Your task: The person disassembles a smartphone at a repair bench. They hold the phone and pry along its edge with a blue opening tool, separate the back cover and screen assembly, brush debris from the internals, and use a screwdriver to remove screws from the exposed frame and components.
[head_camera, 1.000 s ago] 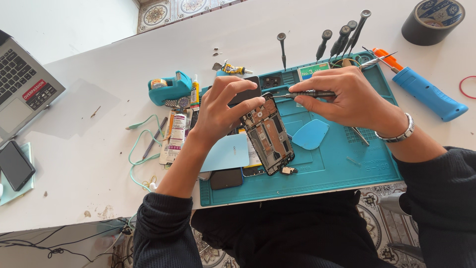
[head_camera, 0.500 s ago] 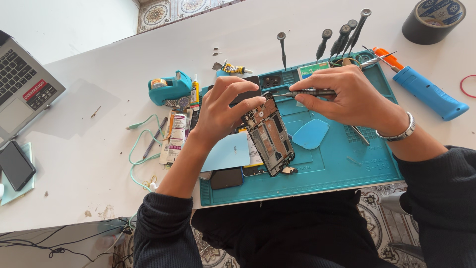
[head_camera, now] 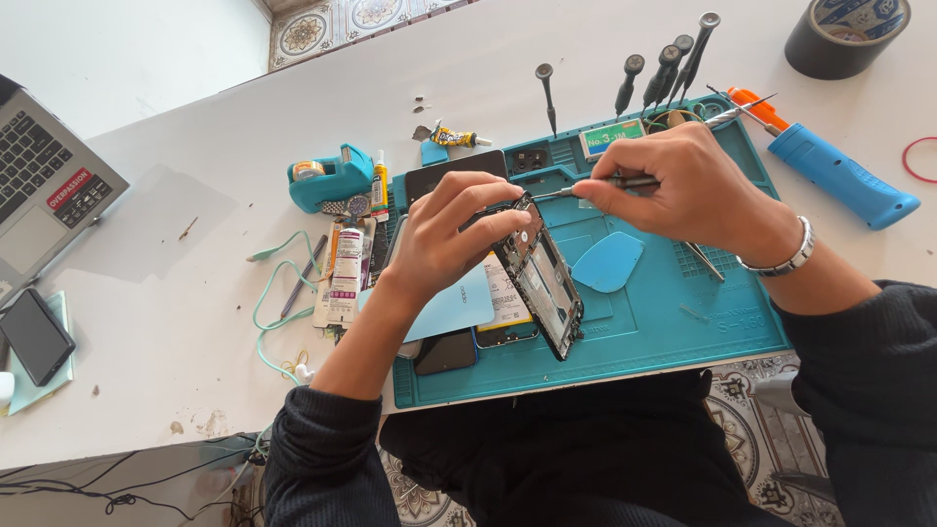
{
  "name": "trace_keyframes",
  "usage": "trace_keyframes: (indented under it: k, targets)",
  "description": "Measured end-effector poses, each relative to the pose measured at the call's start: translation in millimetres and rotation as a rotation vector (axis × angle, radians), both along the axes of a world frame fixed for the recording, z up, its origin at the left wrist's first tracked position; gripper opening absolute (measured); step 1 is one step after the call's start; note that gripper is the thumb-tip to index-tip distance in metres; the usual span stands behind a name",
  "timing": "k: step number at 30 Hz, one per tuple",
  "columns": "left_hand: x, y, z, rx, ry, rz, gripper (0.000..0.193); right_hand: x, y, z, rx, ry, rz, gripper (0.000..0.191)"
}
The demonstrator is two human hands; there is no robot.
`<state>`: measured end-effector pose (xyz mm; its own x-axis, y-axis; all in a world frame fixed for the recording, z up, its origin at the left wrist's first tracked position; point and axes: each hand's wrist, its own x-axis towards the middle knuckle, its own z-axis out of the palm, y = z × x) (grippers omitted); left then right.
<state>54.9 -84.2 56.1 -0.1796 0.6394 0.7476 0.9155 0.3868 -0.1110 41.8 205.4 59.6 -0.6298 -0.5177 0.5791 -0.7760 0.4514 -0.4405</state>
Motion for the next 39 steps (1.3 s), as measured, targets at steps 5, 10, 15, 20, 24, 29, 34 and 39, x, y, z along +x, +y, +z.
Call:
trace_keyframes:
  k: [5,10,15,20,24,29,34,39]
  targets:
    - [-1.5,-0.3,-1.9,0.000,-0.027,-0.038,0.029,0.5,-0.3,3.1,0.007,-0.032,0.033,0.025]
    - [-3.4,0.5,-3.6,-0.013,-0.025,-0.041,0.026,1.3,-0.3,2.5,-0.030,-0.021,0.146,0.027]
    - [-4.3,0.0,-3.0,-0.027,-0.021,-0.028,0.024,-0.1,0.1,4.2,0.084,-0.039,0.035,0.037]
    - [-3.9,0.7,-2.3,-0.031,-0.015,-0.018,0.023,1.4,-0.3,6.9,0.152,-0.042,-0.045,0.035]
    - [-4.1,-1.0,0.4,-0.044,0.007,-0.028,0.023,1.7,-0.3,8.4,0.168,0.020,-0.038,0.043]
    - [-4.8,0.1,-0.3,-0.044,0.016,-0.035,0.022,1.5,1.3,6.6,0.174,-0.017,-0.030,0.032]
    - [-3.2,-0.4,-0.2,-0.054,0.049,-0.037,0.024,1.4,0.2,6.9,0.081,0.146,0.107,0.025]
    - [-1.3,0.4,-0.5,0.001,-0.044,-0.063,0.030,5.9,-1.8,9.0,0.104,0.045,0.070,0.028]
